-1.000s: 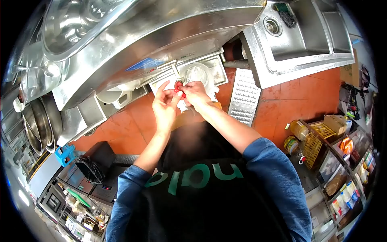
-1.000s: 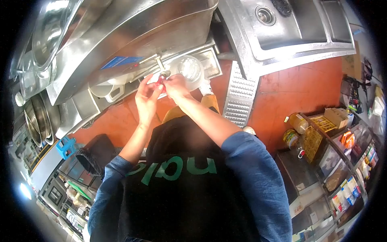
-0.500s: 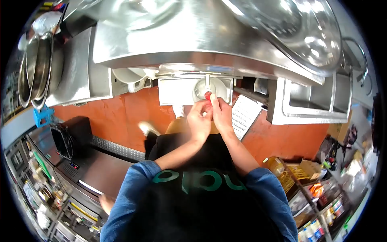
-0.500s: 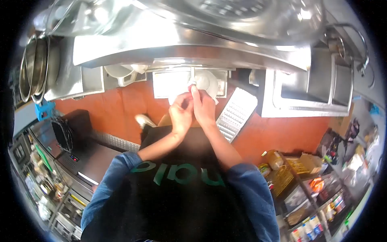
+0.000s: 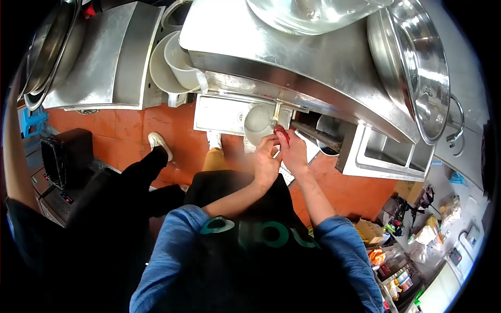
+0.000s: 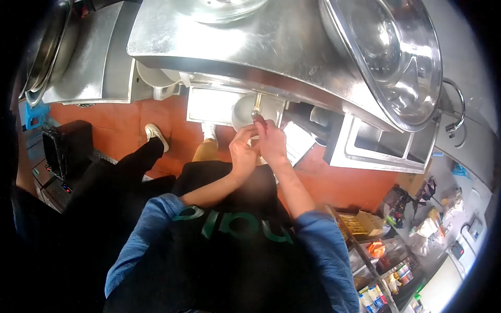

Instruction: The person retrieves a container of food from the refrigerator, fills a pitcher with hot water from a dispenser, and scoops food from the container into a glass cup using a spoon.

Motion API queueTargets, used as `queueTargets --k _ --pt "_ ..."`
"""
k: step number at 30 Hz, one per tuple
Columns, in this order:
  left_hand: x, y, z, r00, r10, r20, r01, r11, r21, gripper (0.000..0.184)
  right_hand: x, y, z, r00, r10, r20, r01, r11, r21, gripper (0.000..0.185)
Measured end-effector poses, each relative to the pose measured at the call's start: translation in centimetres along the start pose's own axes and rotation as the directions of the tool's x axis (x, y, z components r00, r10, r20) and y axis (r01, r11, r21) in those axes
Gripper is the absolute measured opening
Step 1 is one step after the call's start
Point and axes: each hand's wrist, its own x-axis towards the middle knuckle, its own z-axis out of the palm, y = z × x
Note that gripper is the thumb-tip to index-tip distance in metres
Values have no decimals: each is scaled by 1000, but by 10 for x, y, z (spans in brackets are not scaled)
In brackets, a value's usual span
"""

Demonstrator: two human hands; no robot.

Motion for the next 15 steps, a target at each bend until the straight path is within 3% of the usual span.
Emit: queueTargets --k 5,7,9,12,13,15 --pt "5 3 -17 991 -125 38 122 990 65 24 4 -14 4 999 39 -34 -46 976 -214 33" --pt "9 4 -18 980 -198 26 195 976 93 23 7 -15 4 998 44 -52 -54 975 -214 33" --pt "11 0 -18 988 -154 30 150 982 118 25 9 -9 6 996 13 -87 -31 977 -212 34" --pt "16 -6 -21 991 -123 60 114 984 139 26 18 -5 -1 993 114 30 -115 993 8 35" --pt "17 -9 -23 990 -117 74 106 984 144 27 19 -1 3 995 98 5 -98 995 -11 35" --pt "16 -17 -23 979 -180 100 181 984 3 24 21 8 10 997 64 -44 -66 997 -49 36"
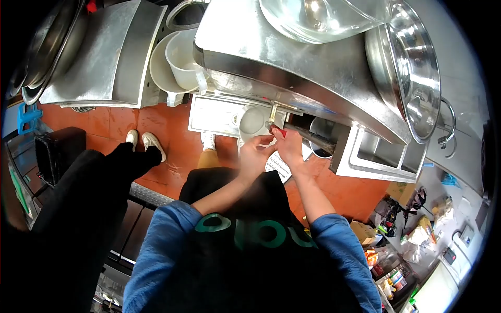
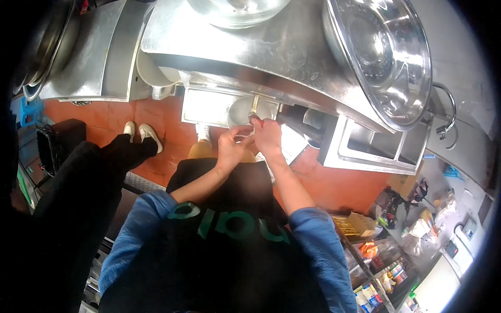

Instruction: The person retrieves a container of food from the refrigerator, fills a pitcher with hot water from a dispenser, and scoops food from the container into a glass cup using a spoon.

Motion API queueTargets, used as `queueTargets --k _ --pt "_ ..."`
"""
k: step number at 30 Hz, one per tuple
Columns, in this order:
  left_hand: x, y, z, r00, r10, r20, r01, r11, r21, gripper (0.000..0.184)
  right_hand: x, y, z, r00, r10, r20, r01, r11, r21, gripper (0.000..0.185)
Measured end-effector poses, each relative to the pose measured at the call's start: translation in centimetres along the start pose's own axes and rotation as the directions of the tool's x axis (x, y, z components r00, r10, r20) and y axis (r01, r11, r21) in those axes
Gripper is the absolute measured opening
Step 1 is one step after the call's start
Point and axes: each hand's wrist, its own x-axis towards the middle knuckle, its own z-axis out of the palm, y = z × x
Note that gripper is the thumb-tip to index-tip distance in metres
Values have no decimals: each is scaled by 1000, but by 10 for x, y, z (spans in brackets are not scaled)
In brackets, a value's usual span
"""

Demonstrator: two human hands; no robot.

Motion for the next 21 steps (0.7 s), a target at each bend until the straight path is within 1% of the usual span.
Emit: queueTargets --k 2,3,4,5,6,7,8,9,10,11,12,14,15,18,20,21 --pt "0 -5 0 990 -138 22 139 973 -185 23 2 -13 -8 991 84 102 -81 996 -37 32" --pt "1 -10 1 991 -136 -16 128 964 -235 21 1 -24 -14 980 128 151 -121 991 -58 31" --pt "2 -16 1 989 -137 -52 117 952 -284 20 -4 -37 -19 985 70 157 -34 975 -221 29" --pt "3 -17 2 986 -139 -88 102 938 -333 20 -12 -53 -25 985 13 173 55 924 -379 30" --pt "5 -18 2 979 -179 -103 139 941 -309 20 -19 -66 -26 980 -41 196 141 840 -524 33" --pt "7 -16 2 969 -217 -118 176 942 -287 20 -23 -68 -24 993 -69 93 105 882 -460 31" --pt "8 -13 2 958 -253 -136 211 941 -264 21 -27 -71 -21 995 -97 -11 85 918 -387 39" --pt "7 -11 2 963 -240 -121 193 931 -310 19 -25 -64 -15 994 -106 -26 88 918 -387 39" --pt "6 -6 -1 961 -254 -110 211 929 -303 18 -26 -64 -13 993 -114 -39 90 918 -385 39" --pt "4 -1 -3 958 -269 -99 229 927 -296 17 -32 -72 -19 989 -150 -8 134 908 -397 38" --pt "4 2 -5 956 -281 -89 245 925 -290 16 -30 -68 -17 992 -119 -29 99 919 -381 37" --pt "8 -10 -7 961 -261 -91 229 937 -262 14 -23 -48 -5 996 -59 -67 32 938 -346 37" --pt "8 -18 -8 963 -253 -91 224 943 -245 14 -20 -40 -1 997 -52 -64 28 940 -339 37" --pt "5 -12 -13 954 -282 -103 250 936 -248 11 -12 -28 -3 998 -42 -37 29 948 -316 38" --pt "5 -22 -14 967 -220 -131 201 969 -141 9 -11 -27 -9 999 -47 12 49 955 -291 41" --pt "5 -26 -15 972 -186 -142 175 981 -85 8 -10 -24 -11 997 -65 35 72 963 -260 39"
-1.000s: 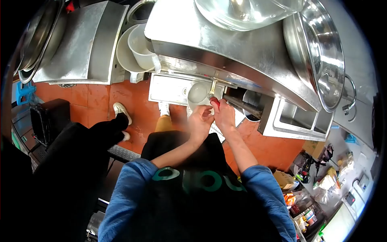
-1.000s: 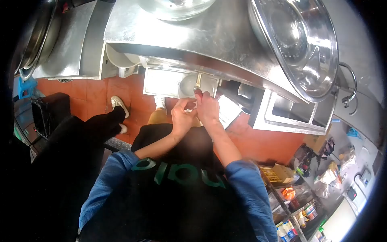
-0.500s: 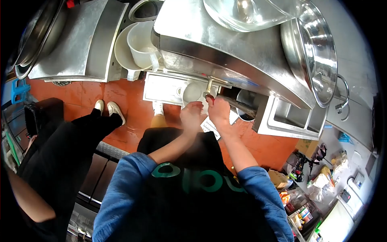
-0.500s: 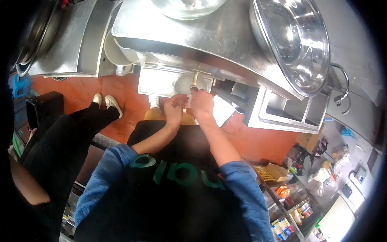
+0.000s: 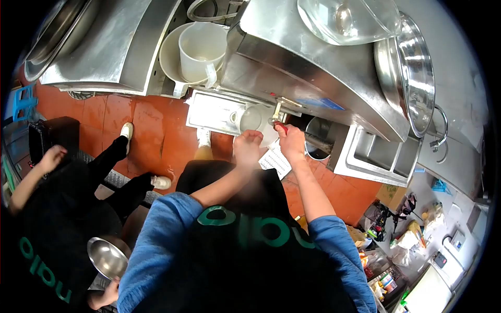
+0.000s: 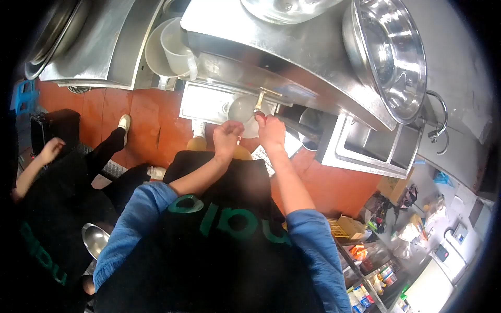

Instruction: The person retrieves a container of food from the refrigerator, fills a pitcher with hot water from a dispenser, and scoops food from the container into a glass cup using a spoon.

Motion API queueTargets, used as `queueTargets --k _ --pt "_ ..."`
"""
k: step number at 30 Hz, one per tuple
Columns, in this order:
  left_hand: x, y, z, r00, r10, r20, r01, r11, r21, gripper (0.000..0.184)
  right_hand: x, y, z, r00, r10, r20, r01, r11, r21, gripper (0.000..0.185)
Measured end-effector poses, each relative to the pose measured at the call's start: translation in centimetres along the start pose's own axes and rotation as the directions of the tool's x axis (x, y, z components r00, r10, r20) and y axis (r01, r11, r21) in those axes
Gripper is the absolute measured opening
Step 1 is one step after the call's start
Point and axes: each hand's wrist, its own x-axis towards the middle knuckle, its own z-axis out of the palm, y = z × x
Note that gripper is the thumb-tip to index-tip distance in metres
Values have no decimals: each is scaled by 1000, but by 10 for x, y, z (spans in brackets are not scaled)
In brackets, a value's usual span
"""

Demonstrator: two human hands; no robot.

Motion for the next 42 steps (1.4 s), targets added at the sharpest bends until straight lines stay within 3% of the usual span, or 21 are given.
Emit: queueTargets --k 3,7,9,12,13,15,17,18,22,24,26,29,31,35,38,42 --pt "-5 10 -5 998 -40 -43 41 999 8 10 -8 -6 0 999 -11 -36 8 996 -86 37" --pt "-12 16 -6 996 29 -81 -27 999 27 9 -9 -6 1 998 -3 -62 -2 997 -80 36" --pt "-20 26 -7 989 110 -103 -101 990 95 8 -7 8 6 1000 -4 -30 4 1000 10 36" --pt "-15 16 -7 977 184 -107 -186 983 -8 8 -19 16 8 998 -10 -65 20 988 155 36" --pt "-12 17 -10 964 247 -102 -234 964 124 7 -28 19 8 996 -7 -90 25 979 203 37" --pt "-4 21 -16 928 367 -65 -317 869 380 6 -40 38 14 994 52 -93 -25 962 273 34" --pt "4 29 -17 801 598 34 -538 694 479 10 -53 42 11 992 66 -110 -26 945 326 32" --pt "9 33 -16 714 694 96 -633 580 513 13 -63 35 -1 985 172 -8 -154 904 399 30" --pt "31 41 -1 543 766 345 -800 347 489 22 -74 67 17 989 137 -53 -108 923 370 27" --pt "38 45 6 458 760 460 -852 228 471 26 -77 77 23 986 137 -96 -90 918 386 26" --pt "43 45 10 431 734 525 -859 157 487 28 -82 79 25 982 139 -125 -72 899 432 25" --pt "47 45 11 388 682 620 -869 46 493 28 -83 92 35 958 36 -284 76 925 373 26" --pt "50 46 10 351 644 680 -873 -37 486 27 -86 97 35 962 55 -266 60 912 405 26" --pt "55 58 8 250 480 841 -833 -336 439 22 -89 101 33 967 83 -243 34 896 442 27" --pt "55 72 14 171 346 923 -815 -476 330 18 -93 98 20 975 86 -203 9 903 429 29" --pt "56 86 22 136 103 985 -703 -691 169 12 -93 110 34 964 110 -243 0 911 413 31"
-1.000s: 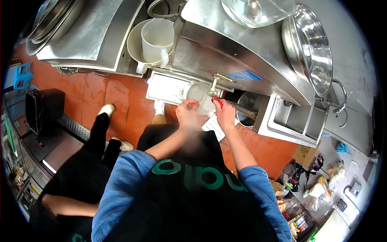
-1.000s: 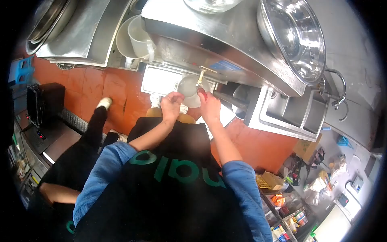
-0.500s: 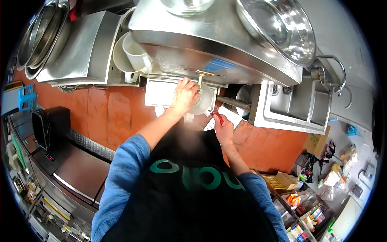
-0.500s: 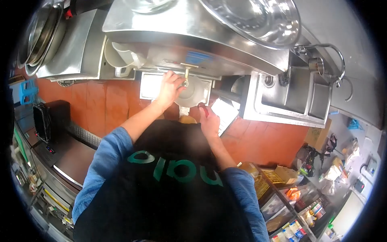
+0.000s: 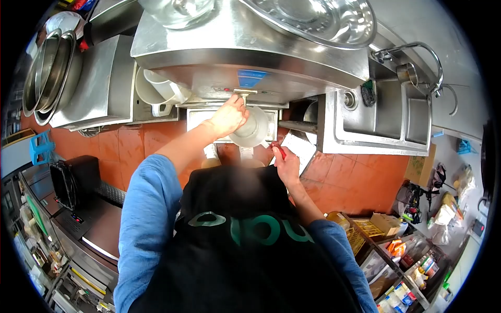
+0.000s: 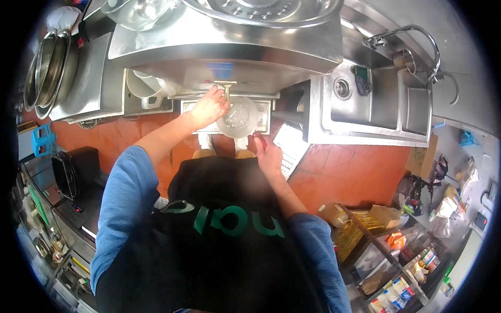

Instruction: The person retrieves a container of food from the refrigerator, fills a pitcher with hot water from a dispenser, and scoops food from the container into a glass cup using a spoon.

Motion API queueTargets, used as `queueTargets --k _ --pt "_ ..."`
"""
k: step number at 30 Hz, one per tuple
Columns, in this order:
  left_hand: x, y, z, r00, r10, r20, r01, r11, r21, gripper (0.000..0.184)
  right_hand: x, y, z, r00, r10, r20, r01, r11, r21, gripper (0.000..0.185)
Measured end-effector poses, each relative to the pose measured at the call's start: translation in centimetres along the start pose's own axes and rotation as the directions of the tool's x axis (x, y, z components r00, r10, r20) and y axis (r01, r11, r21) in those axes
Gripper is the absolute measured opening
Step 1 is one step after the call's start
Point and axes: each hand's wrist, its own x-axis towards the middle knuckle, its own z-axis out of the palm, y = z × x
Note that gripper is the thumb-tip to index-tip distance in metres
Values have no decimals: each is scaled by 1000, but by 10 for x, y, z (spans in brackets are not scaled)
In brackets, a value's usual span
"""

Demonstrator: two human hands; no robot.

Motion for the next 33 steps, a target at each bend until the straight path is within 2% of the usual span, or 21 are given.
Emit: queueTargets --k 2,5,8,11,14,15,17,19,21,23,24,25,27,28,29,31,33 --pt "4 -3 -9 994 69 84 -75 994 76 13 -2 6 3 1000 30 3 -30 999 36 32" --pt "6 -4 -12 990 95 109 -110 983 147 13 -6 12 5 998 58 14 -58 998 38 32" --pt "10 -3 -16 978 96 183 -121 985 127 14 -12 7 0 993 104 60 -109 991 80 33" --pt "10 -1 -9 986 83 142 -100 988 118 14 -17 8 0 990 130 50 -134 988 76 33" --pt "3 -4 -13 988 -50 143 69 989 -134 14 -20 9 -1 993 117 33 -119 989 87 32" --pt "-5 0 -17 989 -143 27 145 973 -178 14 -22 11 -3 988 142 53 -147 984 104 32" --pt "-32 9 -39 922 -338 -187 281 919 -277 22 -23 7 -7 979 180 98 -193 970 146 32" --pt "-66 24 -63 868 -494 54 460 758 -463 33 -22 7 -5 980 167 109 -184 968 170 32" --pt "-93 50 -67 670 -699 251 693 467 -549 29 -22 8 -2 980 150 128 -175 963 207 32" --pt "-123 78 -55 590 -774 230 680 323 -658 18 -16 3 8 979 121 162 -160 952 262 33" --pt "-139 96 -40 587 -796 146 627 333 -705 11 -12 -13 4 970 136 200 -190 941 280 34" --pt "-152 115 -26 575 -816 63 570 345 -746 7 -6 -15 9 986 82 143 -111 971 213 33" --pt "-167 148 -24 446 -772 453 632 -86 -770 15 10 -17 20 998 -51 47 48 997 64 33" --pt "-180 164 -11 440 -737 513 599 -184 -779 19 19 -21 23 996 -86 27 86 996 14 34" --pt "-183 168 -14 456 -716 529 599 -193 -777 17 27 -31 23 993 -121 16 120 992 22 32" --pt "-189 163 -26 378 -703 602 628 -283 -725 15 44 -40 35 979 -202 -15 202 979 -6 31" --pt "-202 154 -27 341 -717 608 611 -323 -723 15 50 -51 45 986 -164 -2 164 986 24 29"
